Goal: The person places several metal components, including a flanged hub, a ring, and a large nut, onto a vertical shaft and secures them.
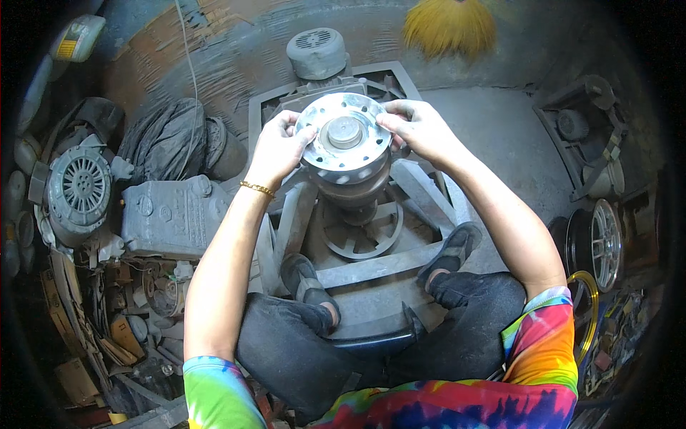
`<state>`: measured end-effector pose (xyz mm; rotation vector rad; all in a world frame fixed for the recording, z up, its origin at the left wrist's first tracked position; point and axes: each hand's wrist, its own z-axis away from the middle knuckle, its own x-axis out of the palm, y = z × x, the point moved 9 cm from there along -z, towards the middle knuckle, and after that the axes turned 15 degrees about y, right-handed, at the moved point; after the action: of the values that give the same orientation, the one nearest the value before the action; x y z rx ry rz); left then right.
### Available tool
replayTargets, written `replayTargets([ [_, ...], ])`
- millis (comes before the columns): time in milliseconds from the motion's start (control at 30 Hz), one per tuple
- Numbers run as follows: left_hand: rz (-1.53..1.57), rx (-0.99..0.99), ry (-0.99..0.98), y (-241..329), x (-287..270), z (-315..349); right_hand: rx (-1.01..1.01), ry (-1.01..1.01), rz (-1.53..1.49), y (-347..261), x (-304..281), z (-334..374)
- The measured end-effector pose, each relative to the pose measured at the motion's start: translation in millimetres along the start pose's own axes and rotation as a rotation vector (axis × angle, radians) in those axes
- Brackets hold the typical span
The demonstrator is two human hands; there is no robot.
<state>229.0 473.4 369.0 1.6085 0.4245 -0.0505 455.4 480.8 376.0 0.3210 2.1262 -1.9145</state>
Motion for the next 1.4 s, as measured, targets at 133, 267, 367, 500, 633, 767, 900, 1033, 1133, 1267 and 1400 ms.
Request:
replayTargets([
  [133, -0.031, 0.02, -0.001, -2.2, -1.2, -1.6, -0.009, 0.01, 0.0, 0.9, -1.7, -2.2],
  [267, -0.047, 0.022, -0.002, -0.3, -0.2, -0.8, -0.041, 0.032, 0.012, -0.7, -3.6, -2.1],
  [367, -0.026, 0.006, -0.004, 2.6, 0.3, 1.6, -0.03, 0.041, 0.018, -1.7, -5.3, -1.7],
  [500, -0.021, 0.004, 0.013, 3.6, -0.8, 2.1, -0.051, 0.042, 0.011, -1.6, -4.8, -3.2],
  [633, -0.012, -0.02, 0.005, 0.6, -1.4, 1.9, -0.037, 0.062, 0.039, -4.3, -7.3, -2.3],
  [767, 0.011, -0.028, -0.013, 0.8, 0.2, 1.8, -0.079, 0.072, 0.017, -4.2, -9.7, -4.0],
  [900, -0.005, -0.027, -0.011, 0.3, -0.3, 1.8, -0.078, 0.089, 0.017, -2.7, -11.1, -4.9],
  [1033, -0.025, -0.013, 0.0, -0.4, -1.5, 0.8, -0.075, 0.089, 0.033, -5.3, -10.9, -3.9],
  [1133, -0.017, -0.01, 0.001, 1.4, -0.5, 2.3, -0.075, 0.092, 0.045, -5.9, -12.0, -3.3],
  [1267, -0.024, -0.024, -0.007, 2.0, -0.3, 3.6, -0.066, 0.092, 0.038, -0.5, -11.2, -5.1],
  [1400, -0.053, -0.041, 0.011, 0.2, -2.5, 4.0, -0.049, 0.082, 0.025, 1.0, -9.7, -4.3],
])
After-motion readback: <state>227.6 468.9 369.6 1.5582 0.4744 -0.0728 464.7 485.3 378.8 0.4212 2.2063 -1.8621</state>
